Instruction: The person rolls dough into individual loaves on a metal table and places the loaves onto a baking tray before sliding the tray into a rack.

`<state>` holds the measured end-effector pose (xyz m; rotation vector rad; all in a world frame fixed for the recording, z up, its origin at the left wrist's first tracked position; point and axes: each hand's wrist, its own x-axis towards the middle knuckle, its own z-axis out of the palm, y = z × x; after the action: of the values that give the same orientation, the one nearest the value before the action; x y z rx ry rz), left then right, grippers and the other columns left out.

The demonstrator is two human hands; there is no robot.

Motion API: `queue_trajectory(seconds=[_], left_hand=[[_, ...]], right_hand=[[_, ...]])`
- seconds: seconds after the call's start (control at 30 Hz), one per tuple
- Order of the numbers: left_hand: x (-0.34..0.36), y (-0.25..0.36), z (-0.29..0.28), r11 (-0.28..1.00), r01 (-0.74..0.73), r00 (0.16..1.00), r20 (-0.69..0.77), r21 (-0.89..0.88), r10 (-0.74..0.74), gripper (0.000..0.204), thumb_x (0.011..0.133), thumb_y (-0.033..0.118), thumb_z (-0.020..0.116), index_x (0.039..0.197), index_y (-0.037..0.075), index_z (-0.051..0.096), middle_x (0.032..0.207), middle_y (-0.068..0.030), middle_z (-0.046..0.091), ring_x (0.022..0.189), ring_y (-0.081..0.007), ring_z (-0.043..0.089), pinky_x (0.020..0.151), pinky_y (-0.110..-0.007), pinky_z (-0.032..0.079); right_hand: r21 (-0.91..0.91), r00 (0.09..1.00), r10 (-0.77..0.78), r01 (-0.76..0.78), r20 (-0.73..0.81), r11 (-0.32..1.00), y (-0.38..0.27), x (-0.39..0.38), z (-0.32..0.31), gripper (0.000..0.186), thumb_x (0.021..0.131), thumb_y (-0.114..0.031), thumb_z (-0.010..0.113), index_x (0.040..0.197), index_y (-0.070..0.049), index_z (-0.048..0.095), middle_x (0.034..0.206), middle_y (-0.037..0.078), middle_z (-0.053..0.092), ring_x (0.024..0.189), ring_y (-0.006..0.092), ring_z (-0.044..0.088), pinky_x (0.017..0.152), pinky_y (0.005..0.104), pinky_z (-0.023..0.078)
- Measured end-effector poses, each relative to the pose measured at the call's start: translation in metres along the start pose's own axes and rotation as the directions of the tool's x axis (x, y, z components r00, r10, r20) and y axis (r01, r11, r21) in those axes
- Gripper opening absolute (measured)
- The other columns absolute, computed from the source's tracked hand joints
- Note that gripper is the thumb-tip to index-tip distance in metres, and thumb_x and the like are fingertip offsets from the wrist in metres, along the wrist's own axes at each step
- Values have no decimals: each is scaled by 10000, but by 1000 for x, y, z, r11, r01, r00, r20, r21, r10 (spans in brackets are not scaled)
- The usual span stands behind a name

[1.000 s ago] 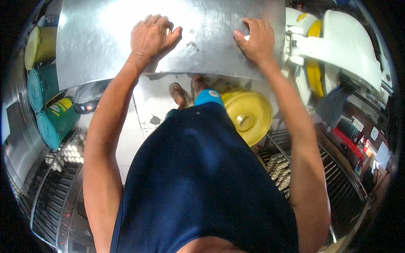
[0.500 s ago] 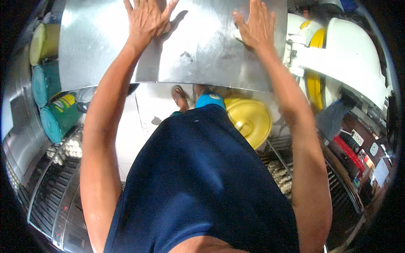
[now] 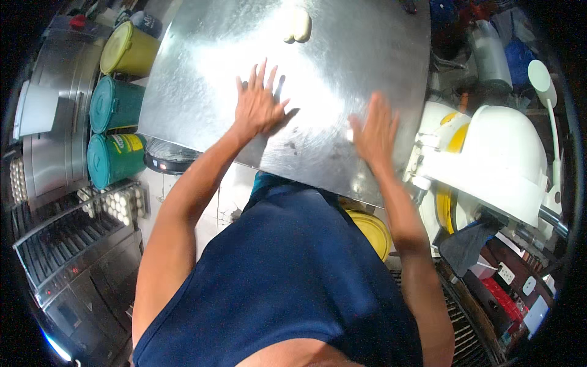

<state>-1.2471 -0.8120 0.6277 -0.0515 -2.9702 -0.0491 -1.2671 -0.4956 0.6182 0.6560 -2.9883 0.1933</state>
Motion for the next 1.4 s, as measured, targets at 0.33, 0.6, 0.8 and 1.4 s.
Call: queue_trajectory(seconds=[0.33,0.6,0.8,1.4], left_hand=[[-45,-31,-47,864,-9,870,422,-504,255,723,693,318,868,1322,78,604,1385,-193,579,1334,-386,511,1076,-507,419],[87,-20,-58,467,408,907,287,-785,-309,544,818,381,829,1140,-40,706,1034,-158,713,876,-216,684,761,-344,552],[132,-23,-9,558,508,851,484,-657,-205,511,788,414,829,959,-56,722,801,-192,747,747,-266,753,682,-384,585],[451,-124,71,934,137,977,203,-329,-72,705,850,415,778,1411,57,546,1416,-299,548,1304,-465,532,1079,-516,457]], right_hand=[[472,909,-34,-183,415,863,36,-20,-61,514,795,-166,755,1292,-67,668,1273,147,679,1217,321,611,1066,453,457],[871,909,389,-306,148,384,-27,137,-59,516,874,-110,785,1330,44,601,1152,166,743,1015,185,720,853,315,575],[651,886,422,-437,192,620,-70,235,-15,526,885,-275,784,1307,5,642,1178,158,736,978,263,738,847,377,574],[241,951,-298,273,76,931,34,481,13,509,784,-110,729,1288,-93,661,1317,188,626,1303,368,532,1082,451,452]])
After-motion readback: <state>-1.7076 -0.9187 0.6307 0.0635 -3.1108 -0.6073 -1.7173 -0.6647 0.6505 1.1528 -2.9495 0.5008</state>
